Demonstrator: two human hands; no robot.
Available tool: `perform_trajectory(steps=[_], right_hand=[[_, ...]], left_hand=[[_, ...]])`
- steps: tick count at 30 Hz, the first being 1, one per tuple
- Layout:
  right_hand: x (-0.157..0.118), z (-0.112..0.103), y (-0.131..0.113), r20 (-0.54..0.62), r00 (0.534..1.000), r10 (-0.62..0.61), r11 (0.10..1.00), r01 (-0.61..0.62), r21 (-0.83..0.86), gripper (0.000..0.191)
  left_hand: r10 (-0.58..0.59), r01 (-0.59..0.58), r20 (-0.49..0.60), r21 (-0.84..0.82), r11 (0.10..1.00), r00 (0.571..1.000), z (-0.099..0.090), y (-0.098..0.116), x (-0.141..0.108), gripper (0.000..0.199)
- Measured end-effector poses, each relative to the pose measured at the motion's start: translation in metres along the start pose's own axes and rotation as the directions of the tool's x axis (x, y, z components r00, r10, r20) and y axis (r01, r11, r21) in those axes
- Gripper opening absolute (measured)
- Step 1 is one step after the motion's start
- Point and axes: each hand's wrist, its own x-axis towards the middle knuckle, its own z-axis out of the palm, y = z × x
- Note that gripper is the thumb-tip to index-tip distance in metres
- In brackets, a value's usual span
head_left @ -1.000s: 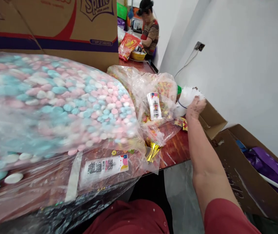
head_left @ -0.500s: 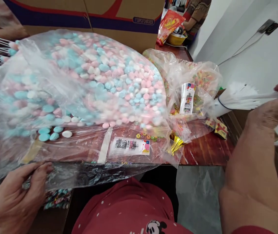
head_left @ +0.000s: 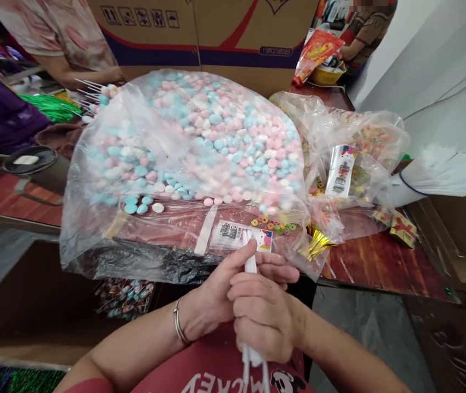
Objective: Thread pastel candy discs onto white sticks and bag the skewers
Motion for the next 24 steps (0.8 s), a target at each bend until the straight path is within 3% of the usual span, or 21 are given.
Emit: perform_trajectory(steps=[2,4,8,11,13,16,20,24], right_hand=[[0.000,0.014,-0.008,0.057,0.962,-0.266,0.962,0.261,0.079,0.011],[-0.004,0.020,-0.013,0.060,0.927,-0.371,0.927,0.365,0.086,0.016],[-0.024,0.027,-0.025,-0.130,0.957,-0.259,0.966,0.257,-0.033,0.024],[-0.037,0.033,-0.034,-0.338,0.918,-0.205,0.978,0.178,-0.109,0.030],[-0.041,0.035,-0.039,-0.412,0.902,-0.133,0.990,0.096,-0.108,0.035],[-0.041,0.033,-0.042,-0.396,0.916,-0.055,0.990,-0.001,-0.138,0.045],[-0.043,0.027,-0.040,-0.295,0.955,-0.030,0.978,-0.033,-0.207,0.049],[-0.053,0.025,-0.040,-0.378,0.925,-0.048,0.972,-0.044,-0.229,0.057]], left_hand=[[0.000,-0.007,-0.078,-0.084,0.996,0.997,-0.001,0.005,-0.001,0.038],[0.052,-0.070,-0.138,-0.134,0.988,0.989,-0.001,0.014,-0.006,0.043],[0.252,-0.296,-0.189,-0.263,0.918,0.949,0.008,0.027,-0.014,0.043],[0.337,-0.379,-0.178,-0.319,0.869,0.924,0.014,0.025,-0.014,0.043],[0.354,-0.394,-0.177,-0.334,0.856,0.918,0.015,0.017,-0.013,0.044],[0.354,-0.389,-0.161,-0.336,0.858,0.921,0.015,0.001,-0.013,0.043],[0.329,-0.360,-0.149,-0.298,0.884,0.932,0.013,-0.014,-0.011,0.043],[0.351,-0.370,-0.121,-0.246,0.896,0.929,0.010,-0.015,-0.005,0.038]])
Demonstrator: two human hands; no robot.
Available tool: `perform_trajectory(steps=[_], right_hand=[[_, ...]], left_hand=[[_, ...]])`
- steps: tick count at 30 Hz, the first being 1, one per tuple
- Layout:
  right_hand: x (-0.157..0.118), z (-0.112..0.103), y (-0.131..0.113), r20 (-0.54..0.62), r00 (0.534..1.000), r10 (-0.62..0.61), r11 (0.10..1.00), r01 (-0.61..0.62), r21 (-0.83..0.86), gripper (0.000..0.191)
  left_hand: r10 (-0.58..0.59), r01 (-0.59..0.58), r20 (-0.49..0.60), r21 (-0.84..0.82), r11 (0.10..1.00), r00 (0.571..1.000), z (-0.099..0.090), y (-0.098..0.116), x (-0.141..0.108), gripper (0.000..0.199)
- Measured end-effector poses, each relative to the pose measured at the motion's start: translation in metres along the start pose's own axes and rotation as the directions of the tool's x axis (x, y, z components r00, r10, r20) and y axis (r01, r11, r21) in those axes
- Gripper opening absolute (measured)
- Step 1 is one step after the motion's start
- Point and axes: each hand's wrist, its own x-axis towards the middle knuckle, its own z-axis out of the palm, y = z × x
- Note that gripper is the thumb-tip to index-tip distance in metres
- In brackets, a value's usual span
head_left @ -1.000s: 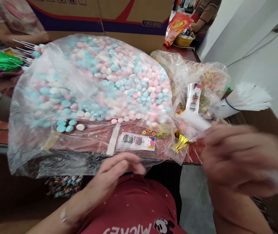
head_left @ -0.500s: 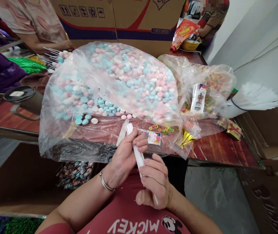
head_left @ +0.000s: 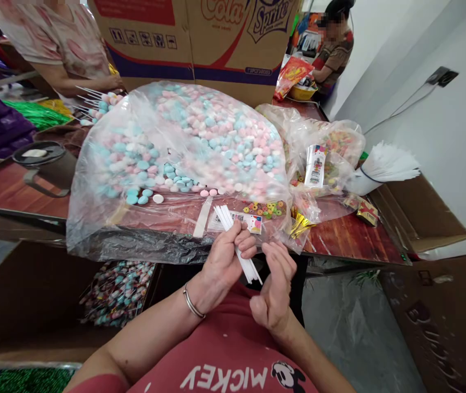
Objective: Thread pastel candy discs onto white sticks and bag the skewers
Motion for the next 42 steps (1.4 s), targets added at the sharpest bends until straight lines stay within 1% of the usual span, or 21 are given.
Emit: perform_trajectory(steps=[2,3,6,7,8,10,11,12,13,15,17,19,22,24,26,30,34,38,42], right_hand=[[-0.003,0.002,0.001,-0.071,0.997,-0.026,0.999,0.023,-0.043,0.057],[-0.003,0.004,0.002,-0.075,0.997,-0.034,0.998,0.030,-0.059,0.055],[-0.003,0.014,0.008,0.002,1.000,-0.017,0.998,0.017,-0.060,0.052],[-0.002,0.016,0.009,0.037,0.999,-0.010,0.999,0.012,-0.036,0.053],[-0.002,0.016,0.011,0.069,0.998,-0.003,1.000,0.003,0.001,0.054],[0.000,0.013,0.011,0.100,0.994,0.048,0.994,-0.057,0.090,0.055],[0.001,0.010,0.011,0.109,0.988,0.107,0.984,-0.121,0.132,0.053],[0.004,0.006,0.011,0.121,0.974,0.192,0.964,-0.210,0.164,0.049],[0.008,0.004,0.011,0.142,0.947,0.288,0.931,-0.311,0.191,0.043],[0.016,0.000,0.011,0.234,0.864,0.446,0.834,-0.496,0.240,0.031],[0.024,0.000,0.011,0.340,0.780,0.526,0.733,-0.618,0.284,0.023],[0.029,0.003,0.012,0.389,0.718,0.577,0.654,-0.691,0.307,0.019],[0.030,0.007,0.012,0.407,0.636,0.656,0.559,-0.772,0.304,0.016],[0.028,0.009,0.013,0.419,0.581,0.698,0.502,-0.814,0.292,0.017],[0.026,0.009,0.015,0.422,0.545,0.725,0.469,-0.839,0.276,0.020],[0.023,0.010,0.017,0.398,0.519,0.757,0.451,-0.855,0.257,0.021],[0.024,0.013,0.018,0.376,0.513,0.772,0.450,-0.858,0.248,0.017],[0.026,0.017,0.018,0.365,0.499,0.786,0.430,-0.865,0.257,0.016],[0.026,0.020,0.017,0.370,0.491,0.788,0.414,-0.869,0.271,0.019]], left_hand=[[0.043,-0.043,0.021,0.009,0.999,0.999,-0.001,-0.003,0.003,0.034],[0.052,-0.053,0.016,0.023,0.998,0.998,-0.002,-0.005,0.003,0.031],[0.083,-0.078,-0.046,0.105,0.991,0.995,-0.008,-0.014,0.002,0.023],[0.099,-0.091,-0.047,0.143,0.985,0.994,-0.012,-0.016,0.001,0.023],[0.103,-0.098,-0.016,0.188,0.977,0.995,-0.017,-0.017,-0.001,0.027],[0.055,-0.087,0.118,0.291,0.953,0.992,-0.030,-0.016,-0.005,0.036],[0.015,-0.079,0.186,0.345,0.935,0.982,-0.037,-0.015,-0.007,0.038],[-0.026,-0.072,0.239,0.393,0.917,0.971,-0.044,-0.013,-0.010,0.039],[-0.063,-0.062,0.269,0.432,0.900,0.961,-0.051,-0.012,-0.012,0.039],[-0.128,-0.030,0.286,0.490,0.871,0.950,-0.062,-0.011,-0.016,0.039],[-0.181,0.003,0.283,0.532,0.847,0.942,-0.068,-0.012,-0.018,0.041],[-0.213,0.028,0.265,0.563,0.826,0.940,-0.072,-0.014,-0.019,0.044],[-0.237,0.061,0.224,0.592,0.804,0.945,-0.074,-0.016,-0.018,0.046],[-0.226,0.063,0.198,0.603,0.795,0.954,-0.075,-0.016,-0.016,0.047],[-0.191,0.048,0.172,0.610,0.791,0.966,-0.077,-0.016,-0.014,0.048],[-0.107,-0.009,0.152,0.613,0.790,0.983,-0.081,-0.016,-0.010,0.045],[-0.054,-0.054,0.150,0.635,0.771,0.987,-0.082,-0.017,-0.008,0.044],[-0.032,-0.071,0.146,0.646,0.760,0.989,-0.083,-0.018,-0.008,0.043],[-0.040,-0.047,0.130,0.601,0.798,0.991,-0.085,-0.017,-0.007,0.042]])
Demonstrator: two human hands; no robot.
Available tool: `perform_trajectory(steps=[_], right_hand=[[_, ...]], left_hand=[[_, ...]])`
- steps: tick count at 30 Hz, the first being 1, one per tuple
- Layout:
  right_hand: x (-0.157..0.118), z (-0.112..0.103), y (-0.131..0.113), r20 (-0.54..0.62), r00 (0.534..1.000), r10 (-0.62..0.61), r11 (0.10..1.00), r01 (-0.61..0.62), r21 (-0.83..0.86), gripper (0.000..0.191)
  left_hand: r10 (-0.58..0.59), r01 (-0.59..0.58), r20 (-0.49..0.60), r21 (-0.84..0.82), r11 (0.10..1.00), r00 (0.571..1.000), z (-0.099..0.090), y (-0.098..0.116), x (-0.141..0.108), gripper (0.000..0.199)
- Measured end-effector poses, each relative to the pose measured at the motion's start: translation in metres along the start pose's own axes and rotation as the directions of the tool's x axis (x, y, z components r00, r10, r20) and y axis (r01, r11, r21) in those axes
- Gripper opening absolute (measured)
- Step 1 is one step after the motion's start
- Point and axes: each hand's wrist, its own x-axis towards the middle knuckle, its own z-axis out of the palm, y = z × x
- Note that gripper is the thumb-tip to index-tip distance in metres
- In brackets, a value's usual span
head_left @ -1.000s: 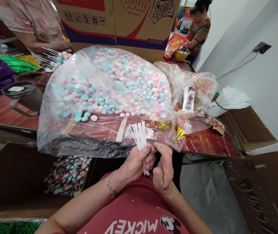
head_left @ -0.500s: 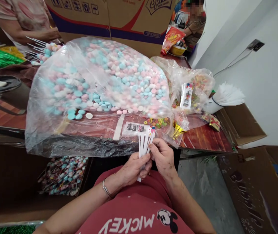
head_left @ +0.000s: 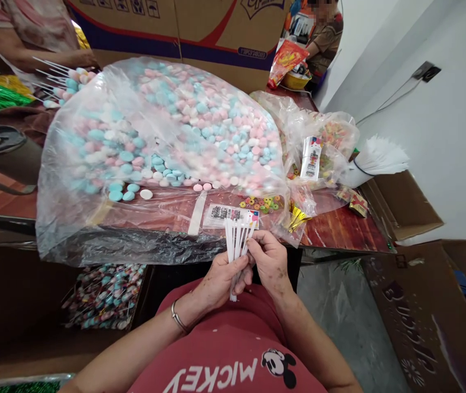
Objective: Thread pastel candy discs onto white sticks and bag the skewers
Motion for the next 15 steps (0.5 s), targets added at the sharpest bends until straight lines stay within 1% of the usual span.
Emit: perform_trajectory(steps=[3,7,15], right_hand=[[0.0003,0.0015,0.0008,0.025,0.999,0.023,0.999,-0.024,0.034,0.022],[0.0015,0.0025,0.0025,0.043,0.998,0.053,0.997,-0.056,0.060,0.024],[0.0028,0.0052,0.0056,0.058,0.997,0.046,0.997,-0.050,0.059,0.022]], left_hand=[[0.004,-0.005,-0.016,-0.050,0.999,1.000,-0.0015,-0.0005,0.0006,0.042],[0.021,-0.024,-0.042,-0.063,0.998,0.999,-0.0020,-0.0018,0.0016,0.041],[0.038,-0.043,-0.067,-0.071,0.997,0.997,-0.0010,-0.0016,0.0012,0.041]])
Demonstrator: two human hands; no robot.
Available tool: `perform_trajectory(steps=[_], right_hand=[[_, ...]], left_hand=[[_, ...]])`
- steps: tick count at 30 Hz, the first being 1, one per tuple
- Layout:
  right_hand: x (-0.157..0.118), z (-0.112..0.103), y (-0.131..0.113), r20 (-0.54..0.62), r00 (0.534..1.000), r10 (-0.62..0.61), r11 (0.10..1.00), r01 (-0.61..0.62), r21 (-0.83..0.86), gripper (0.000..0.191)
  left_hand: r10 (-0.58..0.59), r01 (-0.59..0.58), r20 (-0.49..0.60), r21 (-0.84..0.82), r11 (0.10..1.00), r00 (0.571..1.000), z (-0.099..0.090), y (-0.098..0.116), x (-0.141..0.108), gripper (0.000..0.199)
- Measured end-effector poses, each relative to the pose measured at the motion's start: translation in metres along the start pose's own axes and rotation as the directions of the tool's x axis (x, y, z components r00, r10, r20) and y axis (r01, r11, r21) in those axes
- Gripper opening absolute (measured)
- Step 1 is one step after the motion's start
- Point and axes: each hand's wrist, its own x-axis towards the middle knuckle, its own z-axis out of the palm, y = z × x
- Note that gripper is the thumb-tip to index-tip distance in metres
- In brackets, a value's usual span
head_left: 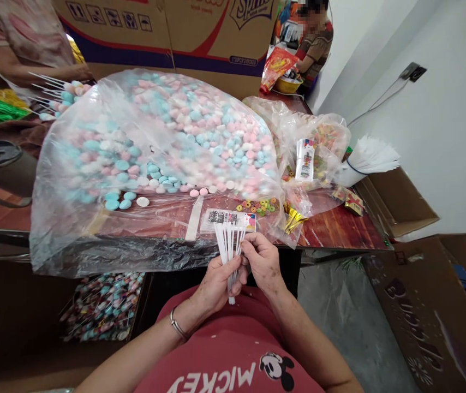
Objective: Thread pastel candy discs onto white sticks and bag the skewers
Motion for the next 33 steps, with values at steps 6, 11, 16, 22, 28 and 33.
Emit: perform_trajectory(steps=[6,11,16,22,28,33], right_hand=[[0.000,0.000,0.002,0.002,1.000,-0.004,1.000,0.004,-0.014,0.017],[0.000,-0.002,0.000,0.038,0.998,-0.043,0.997,0.046,-0.066,0.017],[-0.002,-0.003,-0.009,0.086,0.991,-0.099,0.989,0.107,-0.102,0.017],[-0.006,-0.003,-0.009,0.159,0.984,-0.077,0.994,0.089,-0.070,0.013],[-0.008,-0.002,0.000,0.179,0.980,-0.083,0.992,0.099,-0.080,0.013],[-0.008,-0.001,-0.002,0.159,0.974,-0.162,0.958,0.194,-0.211,0.012]], left_hand=[[-0.009,0.009,0.003,-0.007,1.000,1.000,0.000,0.000,0.000,0.040],[0.022,-0.021,-0.028,0.029,0.999,0.999,-0.003,-0.002,0.001,0.039],[0.065,-0.059,-0.060,0.090,0.994,0.996,-0.006,-0.003,0.001,0.041],[0.136,-0.127,-0.053,0.146,0.981,0.989,-0.012,-0.005,0.003,0.041],[0.148,-0.149,0.019,0.103,0.983,0.989,-0.019,-0.007,0.004,0.039],[0.153,-0.155,0.068,0.026,0.988,0.986,-0.022,-0.008,0.005,0.040]])
